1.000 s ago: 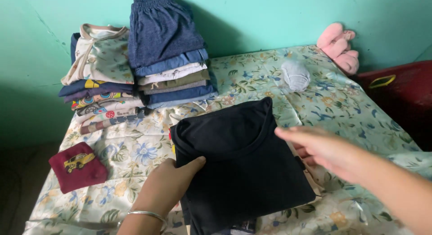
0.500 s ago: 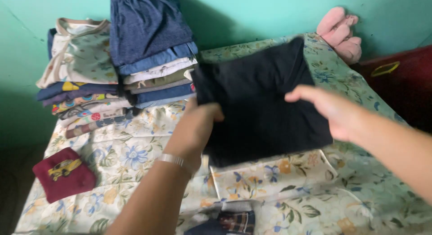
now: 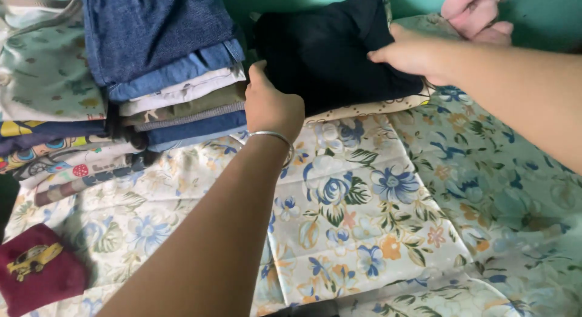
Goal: Folding various pieces of clothing including t-shirts and shorts on a bed.
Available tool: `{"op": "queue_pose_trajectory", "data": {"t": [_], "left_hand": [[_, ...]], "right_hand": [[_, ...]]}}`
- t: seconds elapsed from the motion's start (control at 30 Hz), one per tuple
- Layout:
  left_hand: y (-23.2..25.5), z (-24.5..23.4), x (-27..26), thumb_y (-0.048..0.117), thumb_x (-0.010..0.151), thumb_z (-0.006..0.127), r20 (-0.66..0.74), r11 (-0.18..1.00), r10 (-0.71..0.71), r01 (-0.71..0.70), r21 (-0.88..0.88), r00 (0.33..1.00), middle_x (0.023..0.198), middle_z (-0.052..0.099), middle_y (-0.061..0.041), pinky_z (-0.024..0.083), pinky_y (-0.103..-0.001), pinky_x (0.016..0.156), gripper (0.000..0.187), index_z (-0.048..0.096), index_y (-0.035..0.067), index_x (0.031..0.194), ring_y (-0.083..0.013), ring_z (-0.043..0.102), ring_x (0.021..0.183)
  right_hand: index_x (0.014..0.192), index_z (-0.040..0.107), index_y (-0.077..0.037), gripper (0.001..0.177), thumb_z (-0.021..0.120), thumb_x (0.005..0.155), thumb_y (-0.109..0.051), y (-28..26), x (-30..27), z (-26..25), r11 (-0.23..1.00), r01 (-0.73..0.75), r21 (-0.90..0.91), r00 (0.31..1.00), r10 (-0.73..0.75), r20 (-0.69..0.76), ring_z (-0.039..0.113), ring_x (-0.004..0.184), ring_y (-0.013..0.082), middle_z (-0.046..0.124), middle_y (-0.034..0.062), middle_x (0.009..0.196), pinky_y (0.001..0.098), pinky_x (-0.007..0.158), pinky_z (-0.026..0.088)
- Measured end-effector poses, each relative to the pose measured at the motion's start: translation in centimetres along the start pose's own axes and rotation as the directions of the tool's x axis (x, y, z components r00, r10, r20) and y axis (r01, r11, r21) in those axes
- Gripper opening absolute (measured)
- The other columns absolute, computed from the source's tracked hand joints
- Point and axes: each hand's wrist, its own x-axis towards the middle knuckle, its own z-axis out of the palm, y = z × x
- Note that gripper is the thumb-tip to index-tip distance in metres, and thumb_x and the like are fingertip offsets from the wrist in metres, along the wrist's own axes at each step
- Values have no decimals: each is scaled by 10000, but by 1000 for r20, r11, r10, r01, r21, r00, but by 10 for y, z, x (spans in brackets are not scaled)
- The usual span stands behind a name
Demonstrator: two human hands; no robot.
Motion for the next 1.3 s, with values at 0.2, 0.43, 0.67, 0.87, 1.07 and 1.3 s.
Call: {"op": "queue_pose_trajectory", "data": {"t": [0.2,0.43,0.67,0.87,1.07,1.3], "left_hand": [[21,-25,-41,56,714,676,-39,990,135,-136,-31,990,1345,493,-279,494,-471,985,750,411,42,1416,-490,569,1151],[34,-26,-53,279,794,699,103,795,440,-440,417,892,1571,404,-131,411,-472,1092,701,474,168,1448,-400,441,1358],[7,-16,-64,485,887,636,308,699,505,-591,403,806,1647,242,-211,216,-501,1203,916,231,79,1601,-376,237,1508],[62,4,-100,339,807,650,228,752,382,-445,486,896,1631,245,-192,133,-543,1184,897,258,53,1561,-358,180,1517],[121,92,-132,365,898,601,306,629,657,-725,282,689,1639,300,-170,106,-576,1210,740,385,71,1541,-386,172,1542],[178,228,-133,446,974,527,466,534,710,-835,132,528,1605,375,-162,63,-594,1208,656,455,72,1509,-387,182,1531]], "right_hand": [[1519,395,-71,704,683,988,-435,35,6,10,926,316,-205,896,-363,-257,439,1394,370,458,227,1520,477,1127,361],[1552,486,-158,507,568,1109,-390,2,-59,57,625,552,-552,552,-770,-320,436,1433,431,464,217,1573,527,1191,372],[1592,361,-178,611,455,1064,-470,22,-95,45,707,498,-502,749,-642,-162,364,1451,441,377,204,1599,549,1144,317],[1497,441,-159,583,541,998,-443,39,-125,5,821,486,-299,816,-549,-181,450,1368,390,428,190,1537,463,1077,393],[1298,595,-112,361,628,993,-303,126,-148,-63,843,499,-202,735,-535,-416,599,1218,318,604,130,1302,419,1011,484],[1181,681,-91,282,690,946,-247,274,-150,-118,964,163,-212,725,-262,-637,618,1127,358,654,147,1173,443,958,486]]}}
